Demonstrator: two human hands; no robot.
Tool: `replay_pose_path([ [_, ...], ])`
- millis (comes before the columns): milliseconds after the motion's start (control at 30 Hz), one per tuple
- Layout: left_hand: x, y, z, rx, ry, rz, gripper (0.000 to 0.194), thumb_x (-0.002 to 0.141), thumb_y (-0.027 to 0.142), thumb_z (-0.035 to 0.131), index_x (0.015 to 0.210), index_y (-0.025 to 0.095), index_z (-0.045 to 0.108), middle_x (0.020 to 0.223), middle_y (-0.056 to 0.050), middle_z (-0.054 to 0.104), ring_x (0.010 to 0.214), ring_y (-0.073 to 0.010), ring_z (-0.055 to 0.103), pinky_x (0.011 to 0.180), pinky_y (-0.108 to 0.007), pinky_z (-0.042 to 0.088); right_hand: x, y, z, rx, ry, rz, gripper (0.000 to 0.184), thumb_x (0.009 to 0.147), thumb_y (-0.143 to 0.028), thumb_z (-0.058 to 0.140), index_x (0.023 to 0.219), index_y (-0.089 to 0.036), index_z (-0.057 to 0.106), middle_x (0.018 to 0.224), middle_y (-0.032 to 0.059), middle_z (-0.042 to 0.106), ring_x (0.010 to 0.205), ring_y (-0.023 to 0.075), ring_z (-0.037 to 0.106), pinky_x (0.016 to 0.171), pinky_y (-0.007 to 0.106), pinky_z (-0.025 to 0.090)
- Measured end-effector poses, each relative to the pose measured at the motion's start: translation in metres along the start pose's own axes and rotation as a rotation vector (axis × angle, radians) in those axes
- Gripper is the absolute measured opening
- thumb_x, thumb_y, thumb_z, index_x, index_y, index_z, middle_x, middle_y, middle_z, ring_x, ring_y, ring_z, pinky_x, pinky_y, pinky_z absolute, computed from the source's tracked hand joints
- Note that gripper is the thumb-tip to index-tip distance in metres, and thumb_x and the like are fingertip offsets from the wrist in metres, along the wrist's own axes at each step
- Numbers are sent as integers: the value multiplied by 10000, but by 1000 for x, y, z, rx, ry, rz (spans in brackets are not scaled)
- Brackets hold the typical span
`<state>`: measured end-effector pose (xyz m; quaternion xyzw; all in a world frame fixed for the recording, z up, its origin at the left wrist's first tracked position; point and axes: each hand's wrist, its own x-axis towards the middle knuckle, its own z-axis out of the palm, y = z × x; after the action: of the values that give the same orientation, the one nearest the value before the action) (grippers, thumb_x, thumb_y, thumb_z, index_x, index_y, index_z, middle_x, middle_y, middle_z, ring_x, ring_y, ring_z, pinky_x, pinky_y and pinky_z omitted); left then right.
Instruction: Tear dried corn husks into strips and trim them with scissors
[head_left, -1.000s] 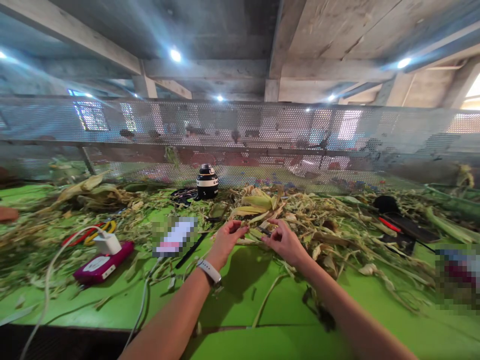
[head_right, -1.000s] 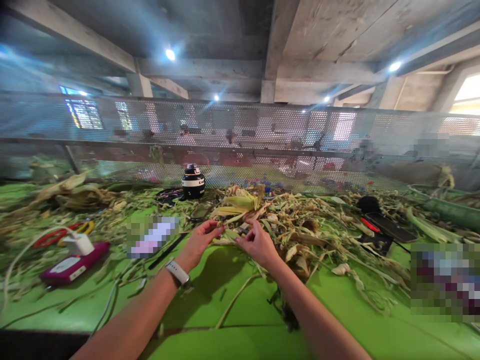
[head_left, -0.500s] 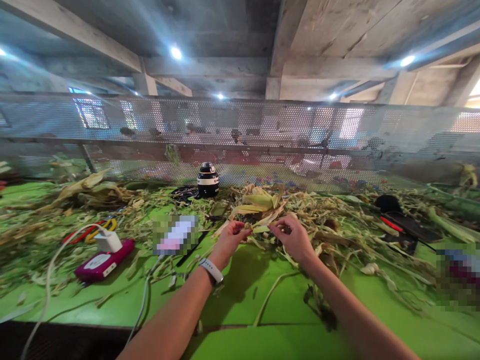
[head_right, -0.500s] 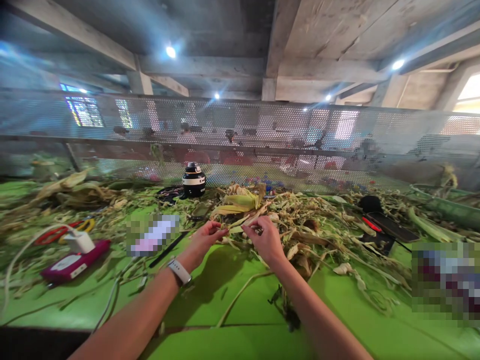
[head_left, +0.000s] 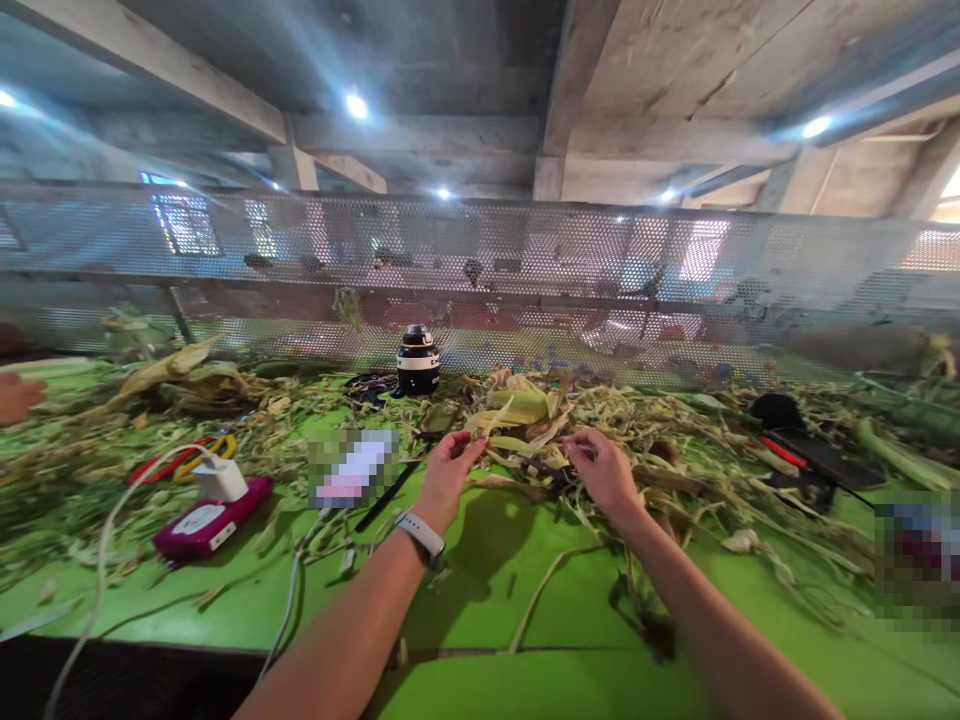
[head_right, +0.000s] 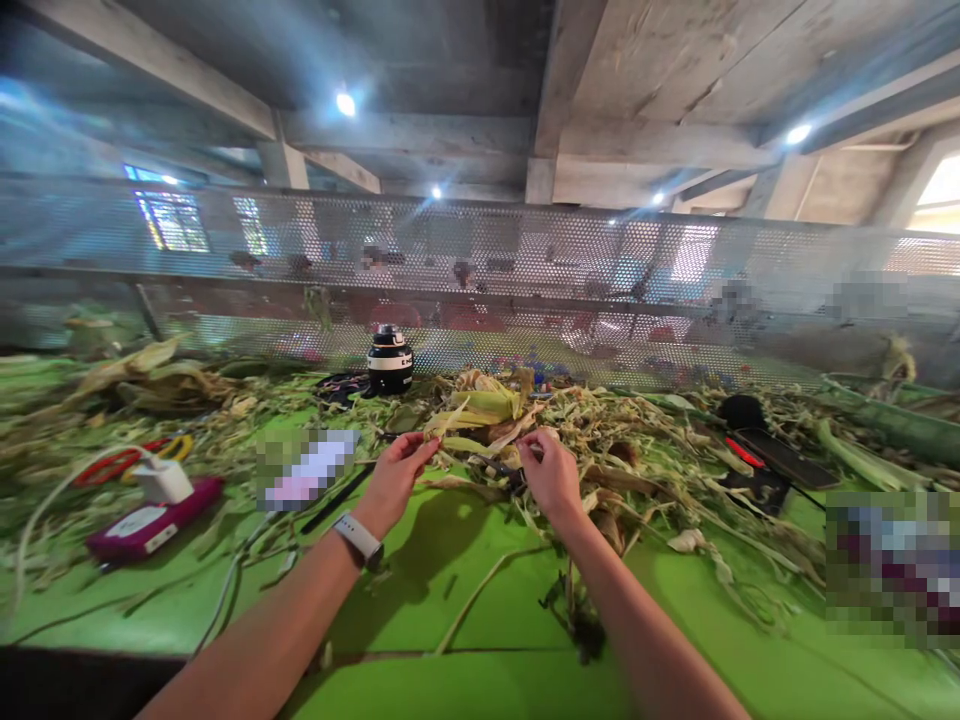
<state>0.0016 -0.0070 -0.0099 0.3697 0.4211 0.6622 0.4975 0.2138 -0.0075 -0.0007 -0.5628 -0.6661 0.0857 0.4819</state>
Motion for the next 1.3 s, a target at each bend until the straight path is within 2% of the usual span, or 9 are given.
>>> replay_pose_path([
  [67,-1,1,2,-87,-6,-67,421,430,311,867,719,161,599,618,47,597,530,-60,490,491,-187,320,0,5,0,-147,15,-73,138,760,-254,564,776,-208,693,870,82,673,852,233,599,784,342,446],
  [133,-2,3,4,-171,-16,-144,426,405,263,877,712,159,600,631,46,608,527,-53,494,470,-178,299,-1,8,3,-159,-69,-130,157,763,-232,576,830,-213,717,916,88,675,901,240,592,826,359,438],
  [233,-4,5,6,-240,-42,-227,411,399,203,876,697,155,597,651,38,621,545,-53,511,464,-173,297,-4,8,12,34,-270,-125,192,779,-278,593,906,-202,716,834,62,682,792,206,603,755,329,459],
  [333,-5,3,6,-207,-97,-247,378,427,195,867,685,155,593,655,33,619,552,-57,509,471,-181,303,-5,2,18,302,-372,-40,311,752,-369,637,998,-184,686,709,12,641,656,163,574,640,284,451],
  [467,-3,-5,3,-94,-149,-198,392,450,279,873,704,158,600,643,43,605,552,-59,494,497,-194,303,-8,-14,14,604,-370,81,404,673,-424,727,984,-171,676,677,-8,628,621,136,570,605,259,447],
  [700,-2,-15,1,-10,-310,-173,438,457,363,879,739,147,623,657,22,633,553,-78,505,550,-226,323,-17,-29,11,930,-349,216,346,594,-416,820,848,-200,728,769,22,701,704,140,619,711,285,492],
  [900,-7,-15,3,-7,-376,-177,459,444,349,891,769,136,647,667,12,643,573,-79,505,563,-227,315,-16,-31,12,849,-247,64,299,590,-461,816,744,-213,751,939,45,669,855,160,597,727,262,483],
  [1100,-10,-14,5,64,-428,-146,441,486,375,877,793,145,659,776,-19,681,692,-114,569,687,-251,410,-17,-25,23,785,-434,240,489,585,-582,760,840,-177,659,588,-23,601,474,89,473,468,230,384],
  [1300,-9,-15,5,108,-388,-114,513,447,403,879,801,161,597,721,10,651,688,-126,584,716,-271,446,-19,-21,28,613,-401,176,385,635,-537,718,724,-202,550,601,-22,594,528,124,545,465,231,394],
])
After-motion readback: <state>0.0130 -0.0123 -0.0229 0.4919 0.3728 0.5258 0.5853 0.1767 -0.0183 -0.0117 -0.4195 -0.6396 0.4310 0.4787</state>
